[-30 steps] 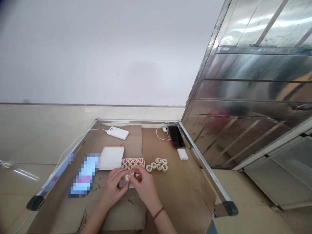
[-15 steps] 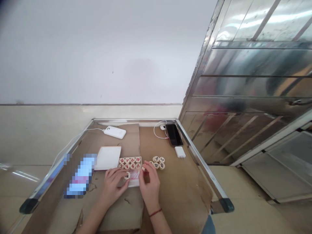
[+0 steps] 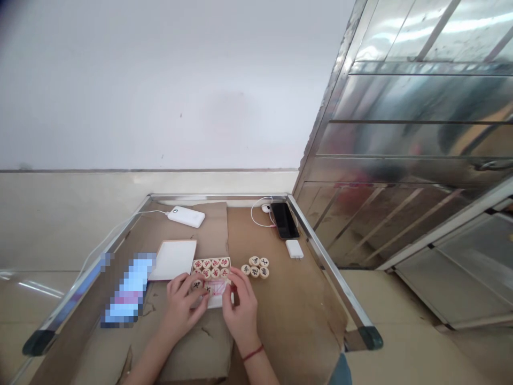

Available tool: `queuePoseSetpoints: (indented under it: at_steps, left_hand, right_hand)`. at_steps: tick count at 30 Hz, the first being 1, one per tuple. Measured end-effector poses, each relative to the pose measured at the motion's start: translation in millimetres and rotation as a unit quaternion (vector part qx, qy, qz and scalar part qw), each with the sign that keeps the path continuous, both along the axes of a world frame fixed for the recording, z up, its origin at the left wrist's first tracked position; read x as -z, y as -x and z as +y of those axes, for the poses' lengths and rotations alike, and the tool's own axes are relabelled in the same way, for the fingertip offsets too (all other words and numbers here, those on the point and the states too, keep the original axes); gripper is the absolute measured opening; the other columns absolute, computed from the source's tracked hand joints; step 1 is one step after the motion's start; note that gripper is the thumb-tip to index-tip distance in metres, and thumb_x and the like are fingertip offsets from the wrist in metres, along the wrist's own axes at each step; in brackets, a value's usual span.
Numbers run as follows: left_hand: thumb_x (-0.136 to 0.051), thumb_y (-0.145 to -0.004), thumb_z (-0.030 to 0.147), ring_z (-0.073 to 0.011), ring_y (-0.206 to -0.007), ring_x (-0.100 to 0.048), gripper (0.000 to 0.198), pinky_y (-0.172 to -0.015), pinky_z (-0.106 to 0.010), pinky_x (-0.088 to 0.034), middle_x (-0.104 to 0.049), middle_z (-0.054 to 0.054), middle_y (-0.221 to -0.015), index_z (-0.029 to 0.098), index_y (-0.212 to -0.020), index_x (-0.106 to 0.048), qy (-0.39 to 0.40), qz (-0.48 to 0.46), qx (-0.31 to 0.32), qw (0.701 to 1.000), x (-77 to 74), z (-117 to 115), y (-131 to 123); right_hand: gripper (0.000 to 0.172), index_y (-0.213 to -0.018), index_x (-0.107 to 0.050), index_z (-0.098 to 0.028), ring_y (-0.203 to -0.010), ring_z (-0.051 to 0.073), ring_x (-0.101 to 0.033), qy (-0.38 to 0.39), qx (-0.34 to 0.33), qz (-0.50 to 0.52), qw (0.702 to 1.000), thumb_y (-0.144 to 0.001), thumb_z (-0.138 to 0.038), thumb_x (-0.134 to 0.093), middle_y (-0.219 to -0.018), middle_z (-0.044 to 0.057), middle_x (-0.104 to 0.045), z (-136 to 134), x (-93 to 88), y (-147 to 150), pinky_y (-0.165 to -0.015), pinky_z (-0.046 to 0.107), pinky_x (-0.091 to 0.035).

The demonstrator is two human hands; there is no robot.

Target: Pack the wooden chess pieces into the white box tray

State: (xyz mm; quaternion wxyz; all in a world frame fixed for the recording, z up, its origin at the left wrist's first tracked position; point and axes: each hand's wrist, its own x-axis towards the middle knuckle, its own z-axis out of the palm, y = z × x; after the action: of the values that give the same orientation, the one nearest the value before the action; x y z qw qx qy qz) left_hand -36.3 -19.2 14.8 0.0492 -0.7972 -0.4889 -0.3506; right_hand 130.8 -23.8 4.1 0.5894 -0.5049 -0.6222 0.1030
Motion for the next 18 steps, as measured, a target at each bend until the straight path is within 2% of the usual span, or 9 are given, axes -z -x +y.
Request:
queuePoseSetpoints:
  at_steps: [5,8,11,15,18]
  left_hand:
    - [-0.054,-0.085,0.023,-0.0255,-0.103,-0.050,0.016,-0.085,-0.041,-0.038,-0.066,-0.005,-0.107,0.026,-0.084,-0.070,0.002,-0.013,-0.026,1.000,1.9,-1.6,0.9]
    - [-0.051,-0.086,0.021,-0.0252,-0.103,-0.051,0.018,-0.086,-0.041,-0.039,-0.065,-0.006,-0.107,0.025,-0.087,-0.069,0.002,-0.026,-0.040,0.999,3.1,-1.2,3.3]
    - [-0.050,-0.087,0.020,-0.0242,-0.101,-0.052,0.019,-0.086,-0.040,-0.042,-0.065,-0.006,-0.105,0.024,-0.085,-0.068,0.004,-0.039,-0.053,0.998,3.6,1.7,5.7]
    - [-0.049,-0.087,0.020,-0.0228,-0.097,-0.053,0.018,-0.085,-0.040,-0.045,-0.064,-0.006,-0.102,0.023,-0.083,-0.067,0.007,-0.067,-0.051,0.996,3.5,6.5,7.5]
    - [-0.049,-0.087,0.019,-0.0223,-0.095,-0.054,0.018,-0.084,-0.041,-0.046,-0.063,-0.007,-0.100,0.022,-0.082,-0.066,0.008,-0.086,-0.049,0.995,3.9,8.1,8.5]
  right_hand:
    - [0.029,-0.116,-0.058,-0.019,-0.093,0.018,-0.067,0.021,-0.021,-0.048,0.998,-0.088,-0.021,-0.049,-0.109,0.011,-0.068,-2.5,-2.0,2.3,-0.078,0.030,-0.056]
    - [0.018,-0.104,-0.061,-0.021,-0.093,0.018,-0.066,0.006,-0.049,-0.100,0.994,-0.088,-0.023,-0.053,-0.103,0.009,-0.070,-2.5,-4.4,4.4,-0.081,0.032,-0.053]
    - [0.009,-0.094,-0.062,-0.021,-0.090,0.019,-0.064,0.007,-0.072,-0.143,0.987,-0.087,-0.024,-0.056,-0.096,0.006,-0.070,-1.9,-7.8,7.3,-0.078,0.033,-0.050]
    - [0.007,-0.090,-0.061,-0.021,-0.082,0.019,-0.061,0.056,-0.057,-0.179,0.981,-0.087,-0.027,-0.058,-0.085,0.003,-0.068,-0.7,-9.1,13.1,-0.073,0.030,-0.045]
    - [0.012,-0.082,-0.059,-0.021,-0.079,0.019,-0.058,0.094,-0.038,-0.195,0.976,-0.088,-0.031,-0.057,-0.078,0.002,-0.065,1.4,-8.8,18.4,-0.070,0.030,-0.043]
